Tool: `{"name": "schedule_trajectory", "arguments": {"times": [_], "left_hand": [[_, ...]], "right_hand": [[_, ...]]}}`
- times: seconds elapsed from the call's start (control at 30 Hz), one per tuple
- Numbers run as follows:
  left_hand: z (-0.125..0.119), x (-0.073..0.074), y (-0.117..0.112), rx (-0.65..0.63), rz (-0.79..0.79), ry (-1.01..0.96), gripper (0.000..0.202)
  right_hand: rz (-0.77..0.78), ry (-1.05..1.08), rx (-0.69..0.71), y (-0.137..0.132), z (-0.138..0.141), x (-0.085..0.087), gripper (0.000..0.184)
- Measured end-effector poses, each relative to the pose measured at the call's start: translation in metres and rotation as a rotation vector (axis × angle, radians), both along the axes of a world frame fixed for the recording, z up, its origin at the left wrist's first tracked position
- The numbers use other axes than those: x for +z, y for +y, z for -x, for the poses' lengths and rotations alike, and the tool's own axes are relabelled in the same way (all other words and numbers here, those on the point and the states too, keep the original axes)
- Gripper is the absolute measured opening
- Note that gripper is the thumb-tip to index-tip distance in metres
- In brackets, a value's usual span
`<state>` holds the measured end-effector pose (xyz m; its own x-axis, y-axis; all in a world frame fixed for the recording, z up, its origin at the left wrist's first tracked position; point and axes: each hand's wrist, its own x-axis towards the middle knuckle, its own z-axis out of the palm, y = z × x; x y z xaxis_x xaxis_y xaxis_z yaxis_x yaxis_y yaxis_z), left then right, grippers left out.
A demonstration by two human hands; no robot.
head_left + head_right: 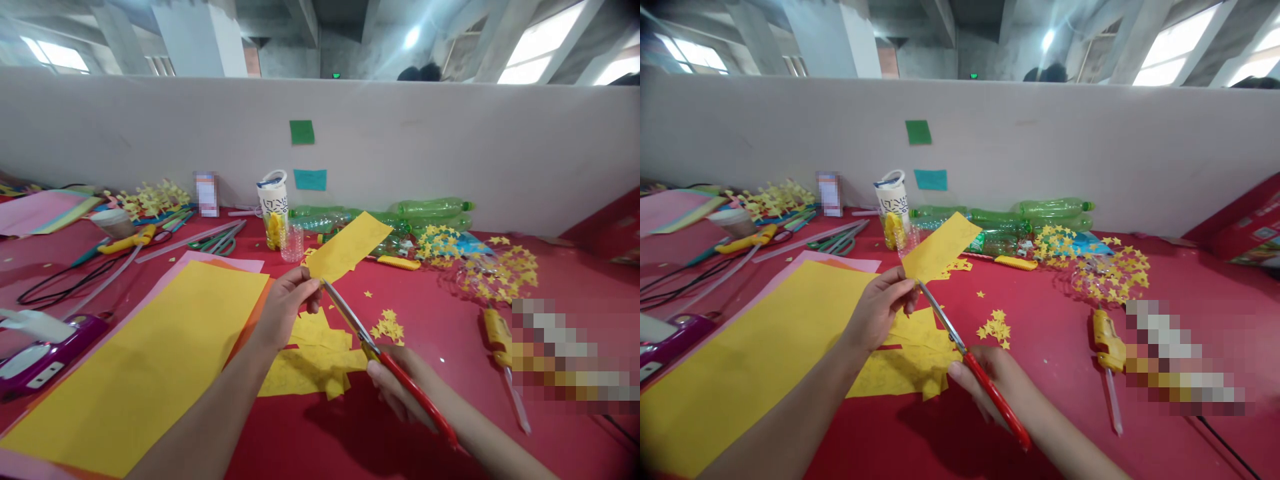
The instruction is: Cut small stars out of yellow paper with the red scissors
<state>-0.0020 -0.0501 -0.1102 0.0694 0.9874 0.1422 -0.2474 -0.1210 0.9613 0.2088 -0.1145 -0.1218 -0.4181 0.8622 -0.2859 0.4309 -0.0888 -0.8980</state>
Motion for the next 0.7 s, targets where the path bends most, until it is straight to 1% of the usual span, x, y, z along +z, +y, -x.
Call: {"name": "schedule_trajectory", "arguments": {"times": [0.13, 0.3, 0.43, 0.7], "left_hand": [[0.000, 0.000, 0.000, 0.001, -0.008, 0.008, 0.012], [0.003, 0.001, 0.001, -0.032, 0.009, 0.021, 0.012], [0.007, 0.003, 0.002, -0.060, 0.005, 0.050, 0.013], [0.010, 0.007, 0.002, -0.072, 0.017, 0.092, 0.011]], "right_hand": [[-0.003, -0.010, 0.034, 0.000, -0.002, -0.003, 0.051], [0.027, 0.029, -0.014, -0.002, -0.001, -0.002, 0.051], [0.035, 0.054, 0.009, -0.003, -0.001, -0.001, 0.050], [0.016, 0.059, 0.012, 0.000, -0.001, 0.000, 0.052]]}}
